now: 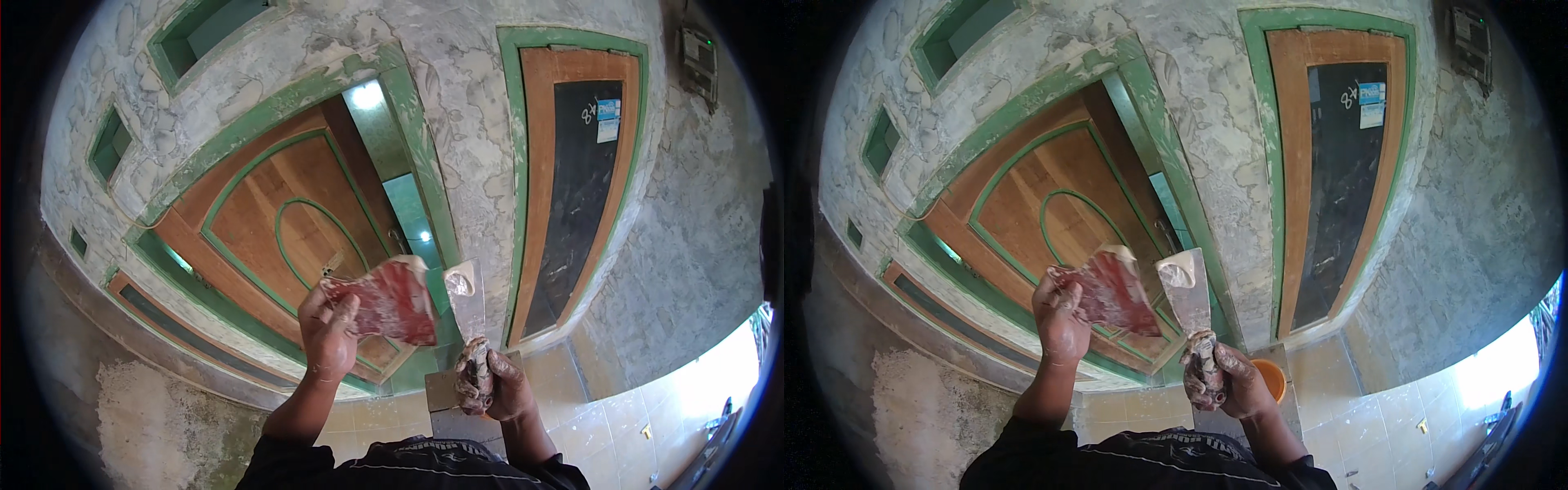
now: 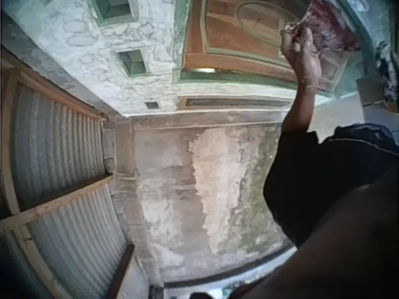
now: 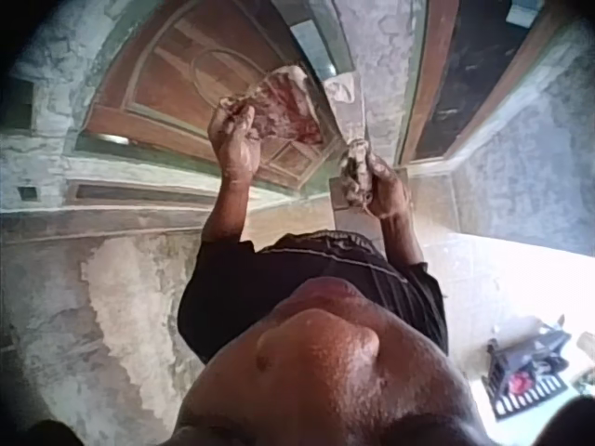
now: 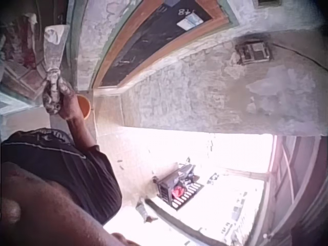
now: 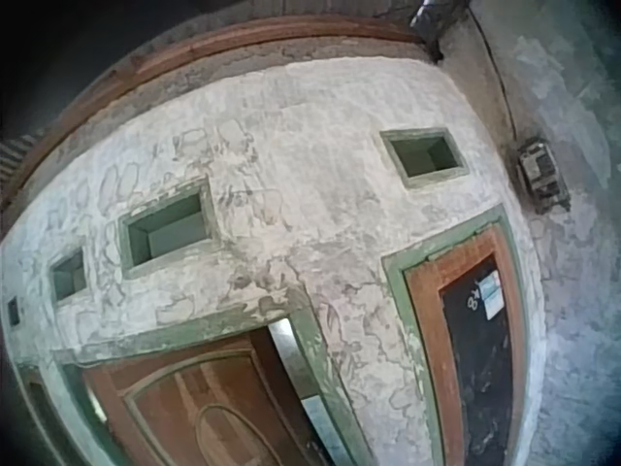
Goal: The person patches a damaged wall by picking up patching compound from a bucket with a putty knife and applying it to the wall surface, followed by smoothing and sanding the area with a red applicator block.
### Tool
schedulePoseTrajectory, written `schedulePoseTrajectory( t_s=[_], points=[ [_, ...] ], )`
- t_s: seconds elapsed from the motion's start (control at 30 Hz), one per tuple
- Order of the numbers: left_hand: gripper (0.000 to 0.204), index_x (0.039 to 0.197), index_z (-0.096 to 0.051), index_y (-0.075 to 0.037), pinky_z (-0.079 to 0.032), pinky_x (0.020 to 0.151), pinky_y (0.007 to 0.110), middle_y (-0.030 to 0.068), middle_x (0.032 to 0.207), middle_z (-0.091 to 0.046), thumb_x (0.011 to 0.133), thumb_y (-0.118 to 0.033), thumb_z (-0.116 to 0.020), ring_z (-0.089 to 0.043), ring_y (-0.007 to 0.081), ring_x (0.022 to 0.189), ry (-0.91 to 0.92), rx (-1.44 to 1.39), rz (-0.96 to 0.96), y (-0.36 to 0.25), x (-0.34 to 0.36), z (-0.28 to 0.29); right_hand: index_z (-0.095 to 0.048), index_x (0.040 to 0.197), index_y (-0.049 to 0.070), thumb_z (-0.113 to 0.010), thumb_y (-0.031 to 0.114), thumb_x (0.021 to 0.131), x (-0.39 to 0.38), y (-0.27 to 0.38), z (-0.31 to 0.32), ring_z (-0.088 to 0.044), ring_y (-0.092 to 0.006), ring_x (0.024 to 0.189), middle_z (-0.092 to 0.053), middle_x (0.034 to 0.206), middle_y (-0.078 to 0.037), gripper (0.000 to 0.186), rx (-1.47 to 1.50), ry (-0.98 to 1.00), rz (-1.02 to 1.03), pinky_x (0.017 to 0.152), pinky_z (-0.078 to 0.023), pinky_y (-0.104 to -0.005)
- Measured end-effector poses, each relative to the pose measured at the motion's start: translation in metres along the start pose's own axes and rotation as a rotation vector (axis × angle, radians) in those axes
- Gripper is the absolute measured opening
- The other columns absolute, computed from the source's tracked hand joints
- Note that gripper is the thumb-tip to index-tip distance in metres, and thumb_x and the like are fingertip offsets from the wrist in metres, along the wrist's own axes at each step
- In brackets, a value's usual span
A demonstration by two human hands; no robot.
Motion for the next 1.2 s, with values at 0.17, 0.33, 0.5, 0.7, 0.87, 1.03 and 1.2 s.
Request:
schedulePoseTrajectory(
  t_s=[0.17,0.33,0.5,0.7,0.87,1.03,1.2],
  points=[
    [0.010,0.091,-0.057,0.002,-0.047,0.070,0.027,0.0069,0.086,-0.060,0.081,0.000,-0.056,-0.058,0.0135,0.078,0.011,0.070,0.095,-0.003,0.009,-0.006,-0.049,0.106,-0.002,-0.050,0.045,0.087,0.004,0.000,-0.004,-0.046,-0.0166,0.050,-0.050,0.066,-0.009,0.051,0.088,0.005,-0.022,0.046,-0.036,-0.0285],
    [0.006,0.085,-0.063,0.007,-0.050,0.064,0.027,0.0075,0.082,-0.064,0.081,0.004,-0.060,-0.058,0.0099,0.072,-0.070,0.521,-0.659,-0.104,0.051,0.023,-0.049,0.102,0.006,-0.054,0.041,0.086,0.003,-0.004,0.021,-0.045,-0.0180,0.052,-0.050,0.069,-0.009,0.039,0.187,-0.033,-0.018,0.045,-0.035,-0.0298],
    [0.033,0.107,-0.060,0.009,-0.047,0.090,0.036,0.0204,0.108,-0.061,0.075,0.013,-0.056,-0.059,0.0287,0.103,-0.045,1.215,-1.495,-0.201,0.101,-0.038,-0.048,0.101,0.009,-0.056,0.038,0.085,0.011,-0.005,0.042,-0.043,-0.0169,0.057,-0.046,0.072,-0.005,0.033,0.172,-0.093,0.017,0.046,-0.034,-0.0295],
    [0.047,0.112,-0.060,-0.001,-0.042,0.097,0.037,0.0145,0.118,-0.058,0.069,0.015,-0.056,-0.053,0.0291,0.113,0.001,1.455,-1.629,-0.233,0.194,-0.023,-0.051,0.104,0.014,-0.042,0.047,0.092,0.022,-0.008,0.045,-0.037,-0.0117,0.045,-0.045,0.063,-0.001,0.037,0.022,-0.281,-0.014,0.040,-0.030,-0.0231],
    [0.050,0.114,-0.059,-0.002,-0.042,0.097,0.036,0.0135,0.118,-0.058,0.067,0.015,-0.056,-0.053,0.0292,0.113,0.045,1.460,-1.730,-0.236,0.219,-0.029,-0.052,0.103,0.015,-0.045,0.049,0.090,0.030,-0.010,0.062,-0.039,-0.0134,0.048,-0.047,0.067,-0.003,0.037,0.040,-0.240,-0.059,0.041,-0.032,-0.0238],
    [0.051,0.114,-0.059,-0.003,-0.042,0.098,0.038,0.0133,0.119,-0.057,0.066,0.015,-0.055,-0.053,0.0295,0.112,0.037,1.547,-1.688,-0.228,0.230,-0.042,-0.051,0.104,0.015,-0.045,0.048,0.090,0.039,-0.007,0.072,-0.041,-0.0131,0.049,-0.047,0.067,-0.002,0.036,0.035,-0.220,-0.066,0.041,-0.033,-0.0241],
    [0.047,0.112,-0.060,-0.001,-0.041,0.099,0.041,0.0142,0.116,-0.058,0.067,0.013,-0.056,-0.054,0.0302,0.112,0.153,1.485,-1.731,-0.209,0.218,-0.033,-0.048,0.105,0.015,-0.045,0.043,0.092,0.043,0.002,0.069,-0.041,-0.0117,0.053,-0.047,0.073,-0.002,0.031,0.066,-0.152,-0.011,0.041,-0.034,-0.0241]
  ],
)
Point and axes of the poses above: each hand's wrist, its own x-axis towards the middle knuckle, its own z-axis out of the back of the hand, y = z × x, the point moved 7 cm from there along x, towards the middle knuckle
